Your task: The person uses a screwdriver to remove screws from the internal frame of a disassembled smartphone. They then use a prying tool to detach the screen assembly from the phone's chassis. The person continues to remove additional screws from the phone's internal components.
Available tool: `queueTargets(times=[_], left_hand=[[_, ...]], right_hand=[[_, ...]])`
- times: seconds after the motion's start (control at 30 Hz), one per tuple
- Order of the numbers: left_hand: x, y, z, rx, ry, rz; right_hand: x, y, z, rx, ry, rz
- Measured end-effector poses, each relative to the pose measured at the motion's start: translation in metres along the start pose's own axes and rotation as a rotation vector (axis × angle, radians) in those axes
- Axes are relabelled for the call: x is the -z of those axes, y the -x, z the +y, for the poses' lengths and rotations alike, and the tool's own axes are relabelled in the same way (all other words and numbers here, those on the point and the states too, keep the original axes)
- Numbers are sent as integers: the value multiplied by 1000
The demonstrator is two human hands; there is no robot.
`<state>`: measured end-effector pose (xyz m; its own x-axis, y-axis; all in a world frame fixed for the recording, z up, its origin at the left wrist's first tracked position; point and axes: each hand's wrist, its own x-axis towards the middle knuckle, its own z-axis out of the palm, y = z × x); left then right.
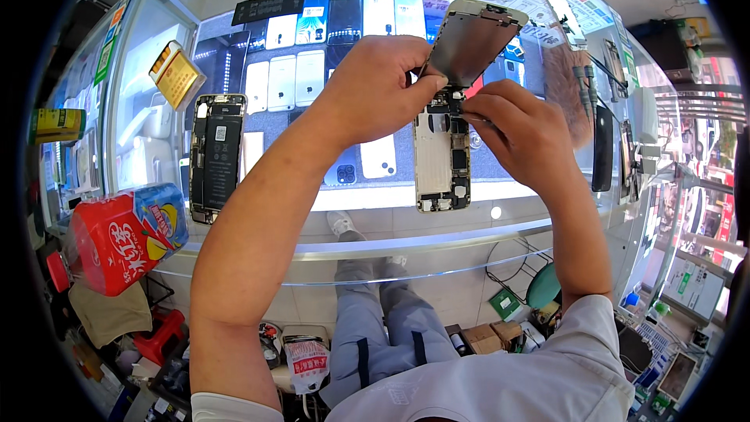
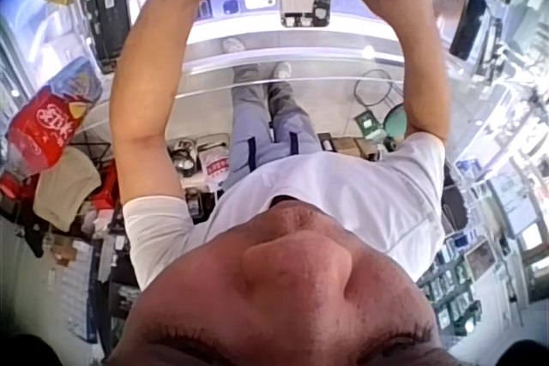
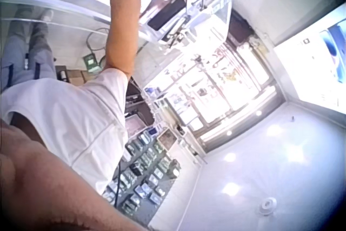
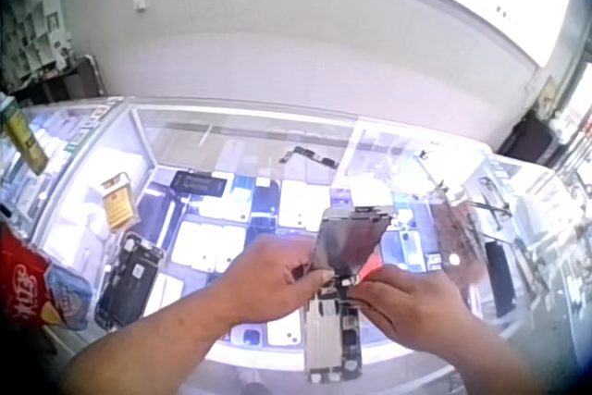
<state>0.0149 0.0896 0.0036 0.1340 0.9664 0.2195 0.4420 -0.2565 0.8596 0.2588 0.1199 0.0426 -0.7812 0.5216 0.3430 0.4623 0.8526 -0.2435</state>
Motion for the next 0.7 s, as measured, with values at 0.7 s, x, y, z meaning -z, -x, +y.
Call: queueTargets(times=[0.7], left_hand=[[-2,-2,-1,-86,-6,51]], right_hand=[[2,-13,-5,218,312,-198]])
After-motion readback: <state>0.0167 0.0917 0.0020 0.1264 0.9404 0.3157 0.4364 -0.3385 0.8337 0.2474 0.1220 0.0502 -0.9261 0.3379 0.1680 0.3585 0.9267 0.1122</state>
